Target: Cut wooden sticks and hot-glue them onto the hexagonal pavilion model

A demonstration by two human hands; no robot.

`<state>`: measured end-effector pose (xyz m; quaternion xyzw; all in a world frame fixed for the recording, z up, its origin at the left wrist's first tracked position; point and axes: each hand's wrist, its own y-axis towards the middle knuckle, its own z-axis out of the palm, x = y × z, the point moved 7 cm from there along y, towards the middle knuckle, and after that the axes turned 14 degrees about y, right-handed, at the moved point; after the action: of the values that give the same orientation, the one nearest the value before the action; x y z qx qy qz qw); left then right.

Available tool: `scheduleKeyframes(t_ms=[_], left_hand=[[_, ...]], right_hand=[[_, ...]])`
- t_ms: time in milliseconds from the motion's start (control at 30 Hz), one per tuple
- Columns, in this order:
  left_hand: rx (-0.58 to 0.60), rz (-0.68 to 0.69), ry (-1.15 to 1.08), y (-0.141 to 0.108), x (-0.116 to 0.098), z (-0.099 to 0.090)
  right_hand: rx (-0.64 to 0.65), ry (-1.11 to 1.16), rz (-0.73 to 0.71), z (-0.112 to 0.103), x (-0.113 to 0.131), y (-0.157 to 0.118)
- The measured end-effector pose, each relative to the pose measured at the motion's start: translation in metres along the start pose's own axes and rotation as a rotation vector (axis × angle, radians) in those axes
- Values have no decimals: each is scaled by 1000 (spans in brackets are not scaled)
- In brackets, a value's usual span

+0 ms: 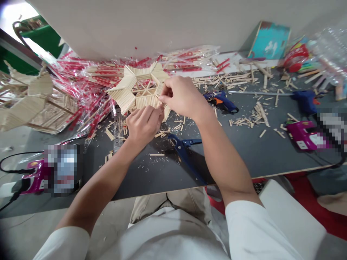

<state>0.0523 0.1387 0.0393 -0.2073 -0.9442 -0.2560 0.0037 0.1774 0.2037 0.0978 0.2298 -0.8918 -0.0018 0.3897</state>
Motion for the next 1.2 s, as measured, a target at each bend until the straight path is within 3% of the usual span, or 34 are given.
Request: scheduleKeyframes(t_ms=[367,567,667,933,1200], left_hand=[[-75,27,35,-1,-2,0],[-422,94,169,-3,-10,-17],[-484,107,195,-4,-12,-21],[-344,63,61,0,-6,-15],[-339,77,125,-1,-8,-11]], right_hand=[[-13,19,-6,0,2,0],[-38,57,-7,-2,3,1],[-40,76,-8,-1,1,1],[-18,60,-21,0,4,0],[-15,75,-21,0,5,1]])
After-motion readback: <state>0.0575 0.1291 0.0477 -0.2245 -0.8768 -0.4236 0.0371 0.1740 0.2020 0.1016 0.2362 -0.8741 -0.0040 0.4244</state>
